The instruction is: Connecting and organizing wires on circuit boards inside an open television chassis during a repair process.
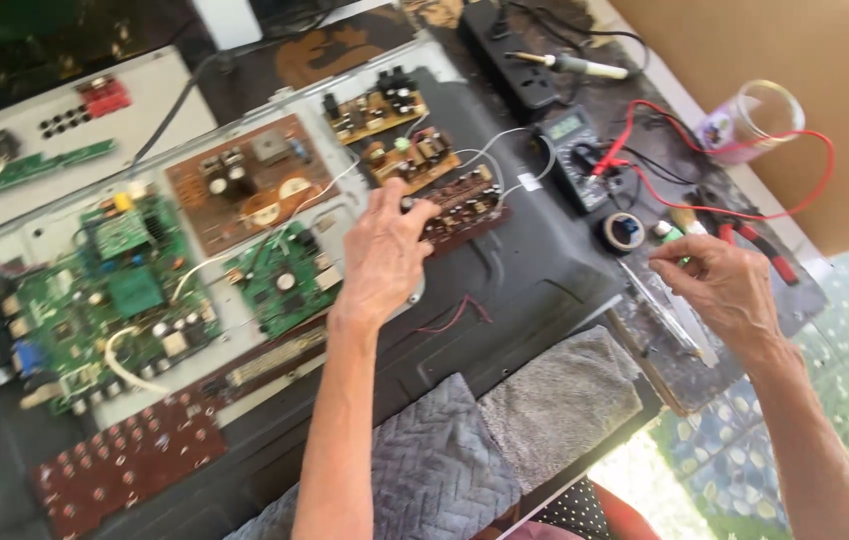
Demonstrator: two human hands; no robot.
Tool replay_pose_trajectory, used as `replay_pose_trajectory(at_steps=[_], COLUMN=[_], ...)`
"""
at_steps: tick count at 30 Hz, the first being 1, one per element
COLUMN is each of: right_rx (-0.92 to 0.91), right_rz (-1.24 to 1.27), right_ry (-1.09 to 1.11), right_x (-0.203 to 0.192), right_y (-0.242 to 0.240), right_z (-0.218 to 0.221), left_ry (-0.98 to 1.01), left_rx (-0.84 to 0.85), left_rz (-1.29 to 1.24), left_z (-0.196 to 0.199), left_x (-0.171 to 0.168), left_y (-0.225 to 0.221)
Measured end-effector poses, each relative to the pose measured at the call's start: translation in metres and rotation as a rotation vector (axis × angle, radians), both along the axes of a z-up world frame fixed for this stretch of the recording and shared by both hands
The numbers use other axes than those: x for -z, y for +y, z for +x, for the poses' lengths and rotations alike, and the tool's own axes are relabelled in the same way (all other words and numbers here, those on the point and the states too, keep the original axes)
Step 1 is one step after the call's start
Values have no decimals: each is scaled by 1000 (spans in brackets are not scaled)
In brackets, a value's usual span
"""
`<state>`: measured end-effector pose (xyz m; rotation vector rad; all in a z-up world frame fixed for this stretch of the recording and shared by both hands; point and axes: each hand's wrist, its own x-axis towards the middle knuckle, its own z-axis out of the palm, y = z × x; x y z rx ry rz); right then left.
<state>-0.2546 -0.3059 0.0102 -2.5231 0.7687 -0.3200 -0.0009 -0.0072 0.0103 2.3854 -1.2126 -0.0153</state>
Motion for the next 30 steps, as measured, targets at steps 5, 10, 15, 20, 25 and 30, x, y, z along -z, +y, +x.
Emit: replay_pose_trajectory(at_steps=[5,10,15,20,25,30], right_rx=[84,62,98,144,152,-5], right_rz=[-115,-86,-59,5,33,28], right_ry=[74,39,42,24,-29,-183], right_x=[31,42,48,47,22,-27], right_y=[-35,-50,-58,-59,-32,22], right_z=[-31,-34,-41,-46,-29,26], left_ry=[38,32,40,34,7,-2], left_rx=[-15,-15,-42,-48,-11,-19], left_rz=[-5,20,74,99,-4,-41], left_z=[4,1,-2,-1,-3,-3], left_x=[5,-5,-9,-7,-10,-5], left_y=[-2,-6,-9,-9,-4,-4])
